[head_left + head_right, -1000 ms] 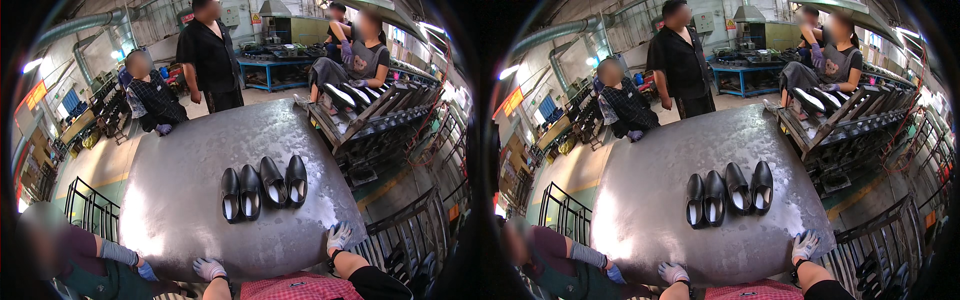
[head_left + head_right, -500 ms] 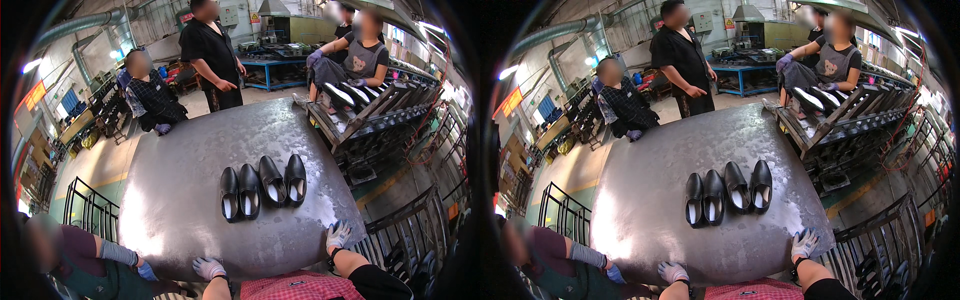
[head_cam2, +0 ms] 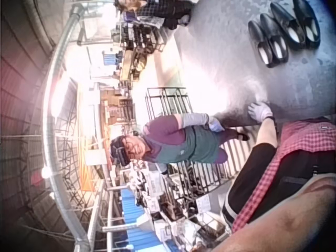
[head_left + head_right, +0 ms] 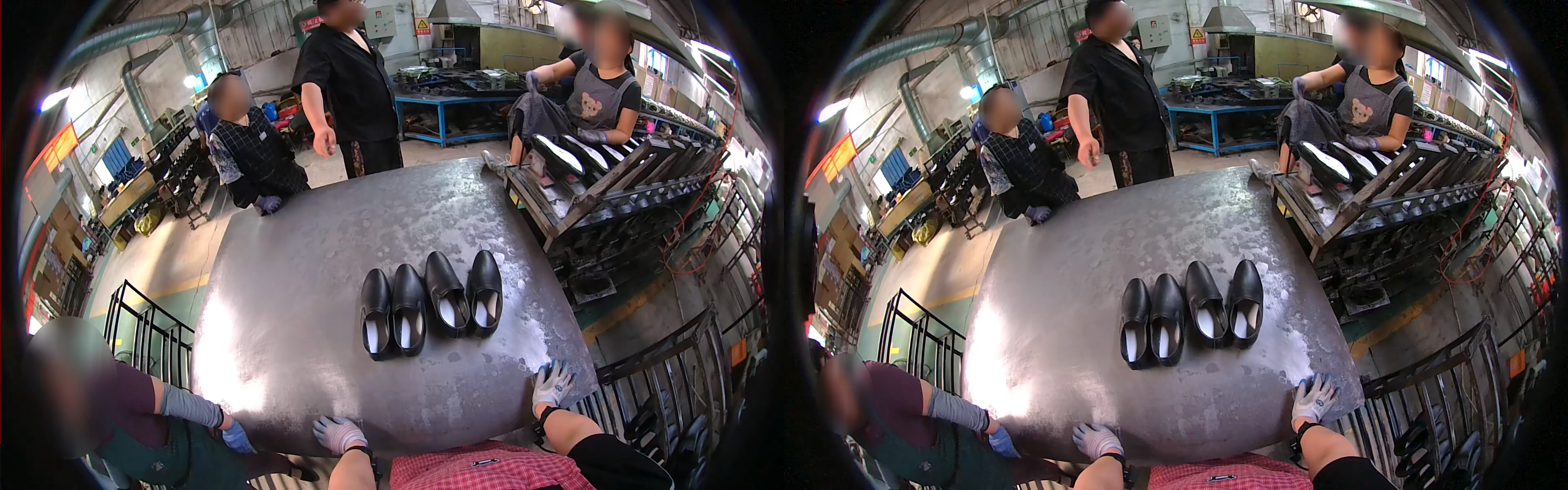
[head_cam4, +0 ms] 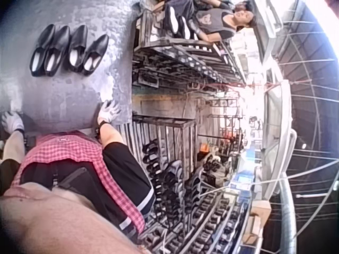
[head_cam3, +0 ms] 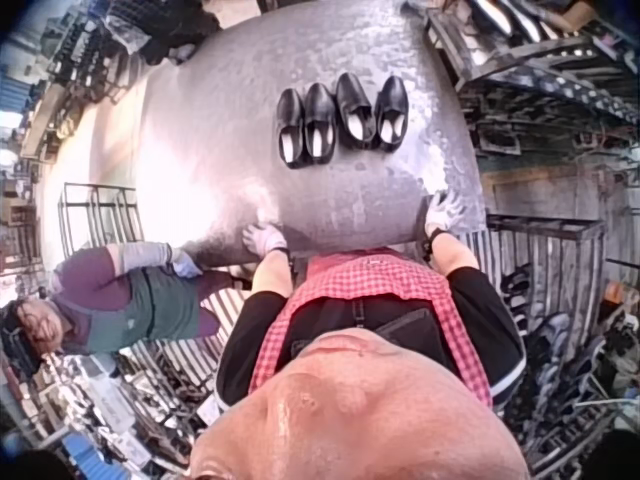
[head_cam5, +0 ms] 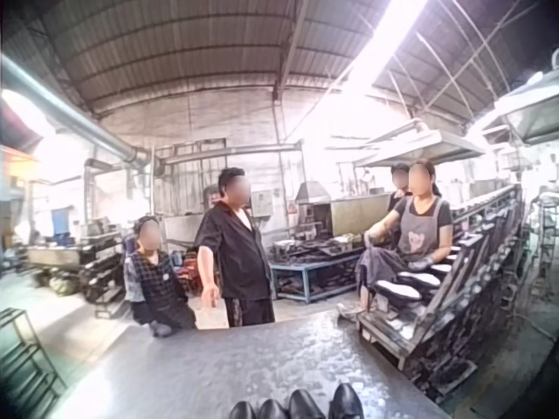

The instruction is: The recorder is inspecting black shoes, moving them from a rack onto a metal table for further examination while surrounded by colleagues in a factory setting.

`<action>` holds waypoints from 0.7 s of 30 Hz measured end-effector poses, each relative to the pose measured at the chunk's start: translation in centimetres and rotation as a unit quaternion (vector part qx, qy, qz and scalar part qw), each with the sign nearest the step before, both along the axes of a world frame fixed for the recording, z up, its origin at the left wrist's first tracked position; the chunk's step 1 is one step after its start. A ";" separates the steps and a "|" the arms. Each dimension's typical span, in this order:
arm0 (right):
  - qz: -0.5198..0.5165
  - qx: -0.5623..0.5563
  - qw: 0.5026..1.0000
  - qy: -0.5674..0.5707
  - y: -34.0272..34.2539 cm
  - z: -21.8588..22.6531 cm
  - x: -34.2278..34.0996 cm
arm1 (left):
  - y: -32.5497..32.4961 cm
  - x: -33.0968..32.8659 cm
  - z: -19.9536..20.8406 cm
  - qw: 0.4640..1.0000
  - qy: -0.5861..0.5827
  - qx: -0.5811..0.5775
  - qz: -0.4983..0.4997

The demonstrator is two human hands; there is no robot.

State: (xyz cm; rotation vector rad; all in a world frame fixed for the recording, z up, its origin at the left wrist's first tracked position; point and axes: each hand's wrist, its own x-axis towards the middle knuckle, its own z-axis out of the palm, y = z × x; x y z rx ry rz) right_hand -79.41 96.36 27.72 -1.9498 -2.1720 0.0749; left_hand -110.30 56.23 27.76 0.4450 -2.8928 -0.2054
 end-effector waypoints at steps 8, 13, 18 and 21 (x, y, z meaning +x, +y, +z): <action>-0.003 -0.022 1.000 -0.009 -0.1 1.3 -0.4 | 0.0 -0.1 0.2 1.000 -0.009 -0.008 -0.001; -0.012 -0.016 1.000 -0.013 0.0 0.3 -0.2 | 0.1 -0.1 0.5 0.999 -0.047 0.006 0.008; -0.002 0.013 1.000 0.006 0.0 -0.4 0.1 | 0.4 0.0 1.1 0.999 -0.054 0.000 0.008; -0.003 0.019 1.000 0.013 0.0 -0.6 0.1 | 0.3 0.1 1.2 0.999 -0.047 0.009 0.002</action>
